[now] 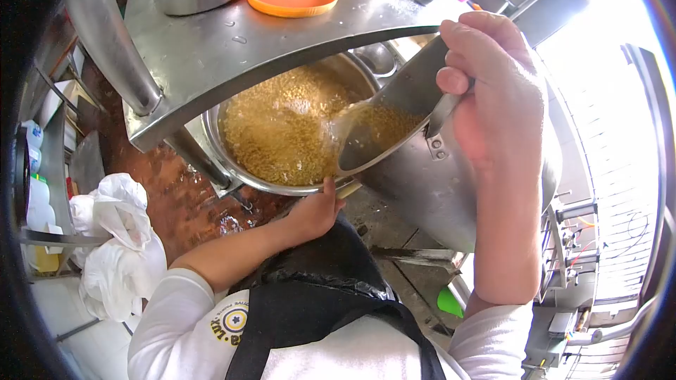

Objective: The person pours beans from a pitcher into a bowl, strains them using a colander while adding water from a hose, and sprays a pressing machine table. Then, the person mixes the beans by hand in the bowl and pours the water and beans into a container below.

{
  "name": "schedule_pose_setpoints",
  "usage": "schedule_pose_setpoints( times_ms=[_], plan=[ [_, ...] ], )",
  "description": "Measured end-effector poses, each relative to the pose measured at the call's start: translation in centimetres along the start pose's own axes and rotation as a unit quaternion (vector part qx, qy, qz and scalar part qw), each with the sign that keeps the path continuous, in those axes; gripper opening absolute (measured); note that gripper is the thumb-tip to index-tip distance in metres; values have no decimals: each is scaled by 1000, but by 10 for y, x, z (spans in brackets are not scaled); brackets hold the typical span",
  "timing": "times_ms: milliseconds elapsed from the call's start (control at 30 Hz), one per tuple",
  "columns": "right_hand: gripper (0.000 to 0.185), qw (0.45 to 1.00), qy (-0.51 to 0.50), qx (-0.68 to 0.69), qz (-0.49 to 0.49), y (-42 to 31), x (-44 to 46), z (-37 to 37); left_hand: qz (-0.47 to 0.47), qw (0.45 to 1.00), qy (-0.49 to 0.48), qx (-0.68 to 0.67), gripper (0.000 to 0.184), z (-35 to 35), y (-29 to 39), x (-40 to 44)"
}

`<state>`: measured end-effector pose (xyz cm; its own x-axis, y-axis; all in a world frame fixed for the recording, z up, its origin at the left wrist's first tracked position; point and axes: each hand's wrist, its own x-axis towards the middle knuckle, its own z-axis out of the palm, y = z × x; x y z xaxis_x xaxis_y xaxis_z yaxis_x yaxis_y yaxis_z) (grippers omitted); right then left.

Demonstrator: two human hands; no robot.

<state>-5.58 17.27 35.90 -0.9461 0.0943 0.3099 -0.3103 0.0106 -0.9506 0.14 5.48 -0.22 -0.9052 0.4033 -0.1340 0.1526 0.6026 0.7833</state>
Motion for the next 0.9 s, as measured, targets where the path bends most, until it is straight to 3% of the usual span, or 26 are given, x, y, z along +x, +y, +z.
schedule_pose_setpoints(
  times_ms=[167, 567, 900],
  plan=[
    [18, 1000, 17, 9, -24, 3, 1, -5, 59, 994, 64, 59, 74, 16, -10, 2],
    [17, 999, -42, -6, -10, 4, -9, 0, -8, 998, 26, 54, 75, 15, 9, 6],
    [19, 999, -16, -31, -16, 5, -2, -20, 9, 999, 26, 30, 78, 33, 22, 19]
  ],
)
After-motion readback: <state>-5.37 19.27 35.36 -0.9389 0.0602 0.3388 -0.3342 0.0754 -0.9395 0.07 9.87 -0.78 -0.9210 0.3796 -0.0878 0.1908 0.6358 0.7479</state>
